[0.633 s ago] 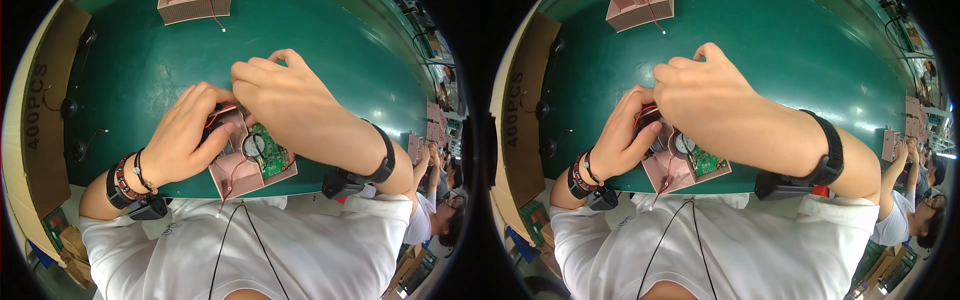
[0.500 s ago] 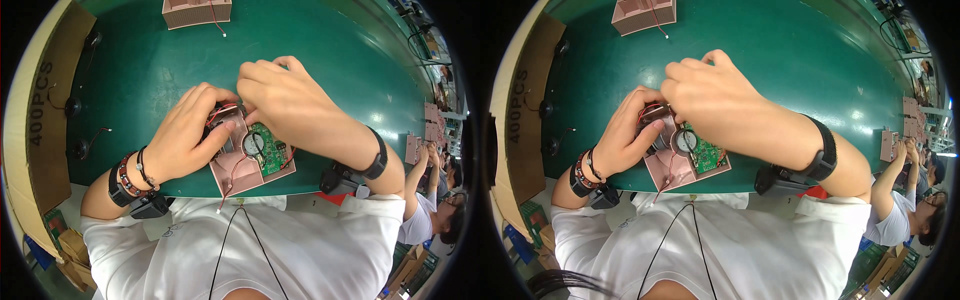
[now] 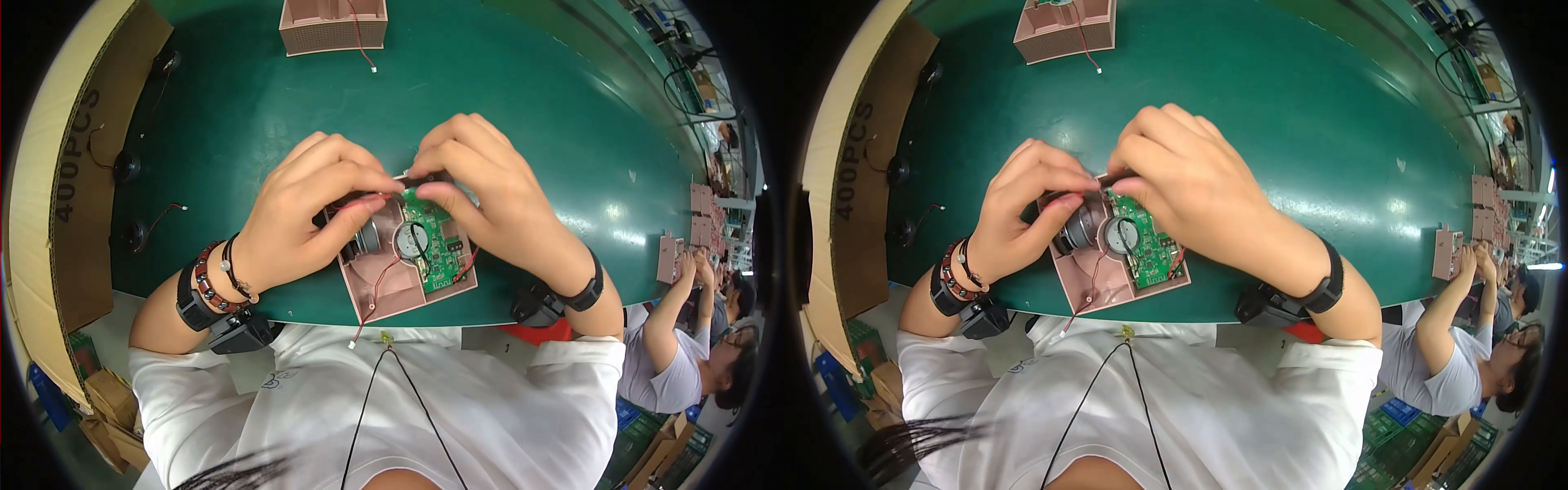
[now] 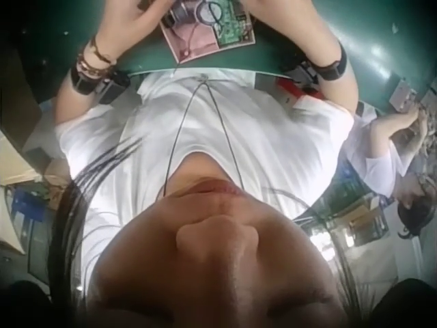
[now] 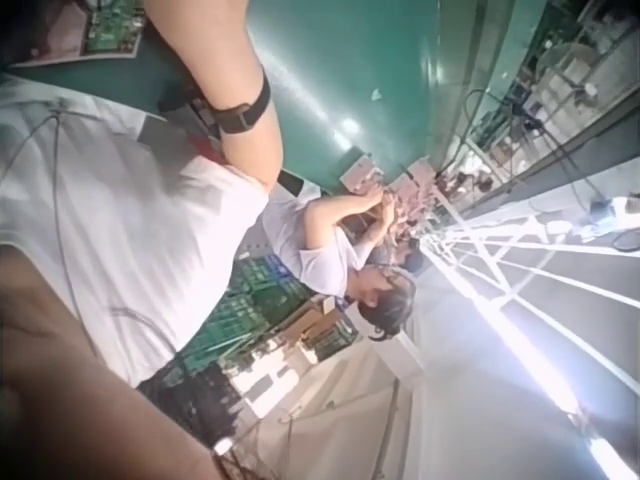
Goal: The person places a speaker into a pink plastic housing, connects the speaker wires to a circuit board, and sets the unit aside, repeating the process for a second unit.
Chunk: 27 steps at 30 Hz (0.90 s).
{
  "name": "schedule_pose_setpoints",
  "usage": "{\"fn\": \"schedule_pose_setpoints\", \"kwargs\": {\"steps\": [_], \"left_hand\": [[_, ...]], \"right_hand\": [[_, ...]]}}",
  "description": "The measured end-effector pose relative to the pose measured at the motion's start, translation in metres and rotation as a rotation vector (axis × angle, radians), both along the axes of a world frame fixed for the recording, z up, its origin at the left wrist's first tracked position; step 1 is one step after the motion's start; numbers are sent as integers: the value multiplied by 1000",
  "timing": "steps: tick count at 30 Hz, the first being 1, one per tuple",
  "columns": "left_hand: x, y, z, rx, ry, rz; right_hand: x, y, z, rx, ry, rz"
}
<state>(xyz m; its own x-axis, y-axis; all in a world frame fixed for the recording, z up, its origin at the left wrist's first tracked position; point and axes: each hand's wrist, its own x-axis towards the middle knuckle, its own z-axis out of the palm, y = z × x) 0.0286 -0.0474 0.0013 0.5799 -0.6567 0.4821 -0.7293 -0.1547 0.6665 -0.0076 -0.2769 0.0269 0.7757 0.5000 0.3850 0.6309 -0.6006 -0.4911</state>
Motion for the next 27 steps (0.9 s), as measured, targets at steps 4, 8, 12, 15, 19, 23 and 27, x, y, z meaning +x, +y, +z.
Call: {"fn": "schedule_pose_setpoints", "kwargs": {"steps": [4,8,12,15,19,23,27], "left_hand": [[0,-1,2,-37,0,-29],[-1,3,3,-65,-6,-32],[0,3,3,-8,-20,11],[-2,2,2,34,-18,33],[-3,0,5,65,-10,36],[-5,0,9,104,28,66],[-5,1,8,115,62,76]], "right_hand": [[-1,7,1,76,52,62],[-1,9,4,120,152,115],[-2,5,4,51,148,106],[-4,7,2,10,117,89],[-7,11,5,-9,84,58],[-15,16,6,-52,43,12],[-18,17,4,-112,-16,-61]]}}
